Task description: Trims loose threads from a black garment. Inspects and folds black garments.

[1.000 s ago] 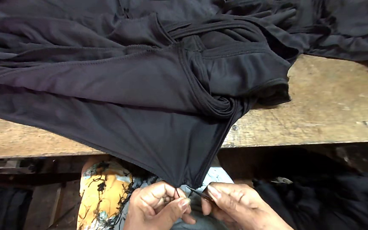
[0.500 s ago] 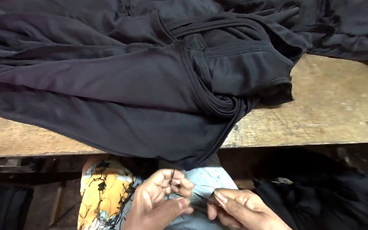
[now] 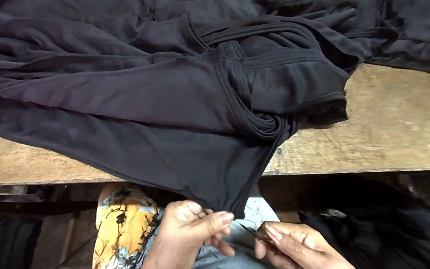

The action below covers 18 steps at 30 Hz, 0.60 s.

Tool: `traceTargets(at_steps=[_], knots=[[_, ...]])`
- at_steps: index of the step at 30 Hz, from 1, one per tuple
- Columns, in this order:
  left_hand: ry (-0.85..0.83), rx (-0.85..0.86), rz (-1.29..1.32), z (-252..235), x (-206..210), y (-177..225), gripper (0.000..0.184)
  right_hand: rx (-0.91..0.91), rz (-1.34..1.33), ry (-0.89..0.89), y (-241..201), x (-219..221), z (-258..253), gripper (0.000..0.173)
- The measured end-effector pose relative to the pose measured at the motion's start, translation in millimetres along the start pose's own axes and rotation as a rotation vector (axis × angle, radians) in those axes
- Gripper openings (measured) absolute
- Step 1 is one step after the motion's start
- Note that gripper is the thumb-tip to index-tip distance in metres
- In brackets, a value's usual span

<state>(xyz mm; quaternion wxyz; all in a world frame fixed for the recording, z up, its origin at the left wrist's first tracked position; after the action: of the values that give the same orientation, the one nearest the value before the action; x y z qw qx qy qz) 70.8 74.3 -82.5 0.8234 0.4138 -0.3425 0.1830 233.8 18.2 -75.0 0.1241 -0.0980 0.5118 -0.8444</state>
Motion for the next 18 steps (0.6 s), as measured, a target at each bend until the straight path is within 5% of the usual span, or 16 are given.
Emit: traceTargets(at_steps=[10, 14, 18], knots=[[-0.129, 0.102, -0.172, 16, -9, 6, 0.006, -0.056, 0.088, -0.039, -8, 8, -8, 0.036], [-0.129, 0.031, -0.175, 8, -19, 5, 0.038, -0.039, 0.106, -0.035, -10, 5, -10, 0.037], [-0.069, 0.160, -0.089, -2, -18, 21, 0.019, -0.030, 0.120, -0.023, -12, 5, -11, 0.038]])
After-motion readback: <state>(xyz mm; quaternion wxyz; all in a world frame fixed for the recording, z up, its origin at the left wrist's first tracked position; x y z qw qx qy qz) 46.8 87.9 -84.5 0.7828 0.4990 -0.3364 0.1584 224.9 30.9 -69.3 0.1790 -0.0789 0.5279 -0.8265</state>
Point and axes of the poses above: each hand's wrist, its own z-axis away from the middle knuckle, its own x-axis out of the palm, y = z × x, the point moved 10 cm from there along -z, towards the middle knuckle, and after that the axes turned 11 degrees about z, right-handed, at the moved point
